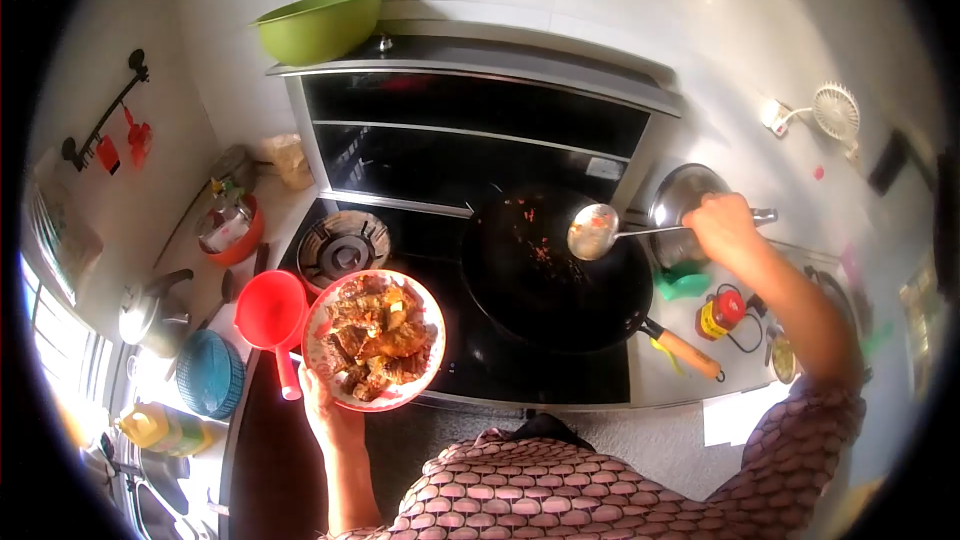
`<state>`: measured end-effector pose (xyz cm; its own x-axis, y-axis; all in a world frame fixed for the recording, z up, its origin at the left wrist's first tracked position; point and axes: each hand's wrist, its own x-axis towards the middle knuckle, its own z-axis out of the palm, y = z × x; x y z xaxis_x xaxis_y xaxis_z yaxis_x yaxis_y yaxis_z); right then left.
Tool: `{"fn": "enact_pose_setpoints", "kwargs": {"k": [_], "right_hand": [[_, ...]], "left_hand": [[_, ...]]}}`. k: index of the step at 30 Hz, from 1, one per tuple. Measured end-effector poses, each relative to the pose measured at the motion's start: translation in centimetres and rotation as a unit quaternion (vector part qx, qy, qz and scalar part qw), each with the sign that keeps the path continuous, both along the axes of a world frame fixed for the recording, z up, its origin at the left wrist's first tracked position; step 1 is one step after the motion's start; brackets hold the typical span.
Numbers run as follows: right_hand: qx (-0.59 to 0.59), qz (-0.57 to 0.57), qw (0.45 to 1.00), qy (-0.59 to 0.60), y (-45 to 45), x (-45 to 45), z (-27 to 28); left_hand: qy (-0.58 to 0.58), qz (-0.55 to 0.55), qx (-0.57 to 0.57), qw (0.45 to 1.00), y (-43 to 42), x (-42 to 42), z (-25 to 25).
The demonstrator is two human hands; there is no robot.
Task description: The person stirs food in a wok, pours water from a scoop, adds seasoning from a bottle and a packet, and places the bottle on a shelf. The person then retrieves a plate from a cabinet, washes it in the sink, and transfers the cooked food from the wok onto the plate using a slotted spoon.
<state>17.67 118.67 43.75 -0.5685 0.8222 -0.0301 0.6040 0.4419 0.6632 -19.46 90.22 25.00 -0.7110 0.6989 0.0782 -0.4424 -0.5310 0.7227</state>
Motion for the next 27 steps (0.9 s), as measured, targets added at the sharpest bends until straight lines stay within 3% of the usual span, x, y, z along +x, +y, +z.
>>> {"fn": "enact_pose_setpoints", "kwargs": {"k": [3,5,6,10,14,16,20,27], "right_hand": [[0.078,0.027,0.995,-0.052,1.0,0.1,-2.0],[0.012,0.062,0.998,0.020,0.8,-0.6,-3.1],[0.035,0.120,0.990,0.066,0.8,-0.3,-3.9],[0.088,0.179,0.976,0.088,1.1,-0.6,-1.8],[0.136,0.191,0.970,0.066,3.0,-0.7,-0.6],[0.216,0.238,0.947,0.007,4.1,-1.4,-1.3],[0.206,0.329,0.921,0.039,3.9,-3.1,-2.6],[0.160,0.260,0.952,0.024,4.3,-2.1,0.9]], "left_hand": [[-0.010,0.009,-0.018,1.000,-0.2,0.4,0.3],[0.000,0.013,-0.022,1.000,-0.3,0.7,0.9],[0.011,0.017,-0.025,0.999,-0.1,0.8,1.1],[0.007,0.020,-0.021,1.000,-0.1,0.9,0.9],[-0.005,0.028,-0.004,1.000,0.1,1.0,0.2],[-0.007,0.034,-0.002,0.999,-0.1,1.2,0.1],[-0.006,0.024,-0.012,1.000,-0.1,1.2,0.1],[-0.025,0.038,-0.015,0.999,-0.3,1.9,0.2]]}}
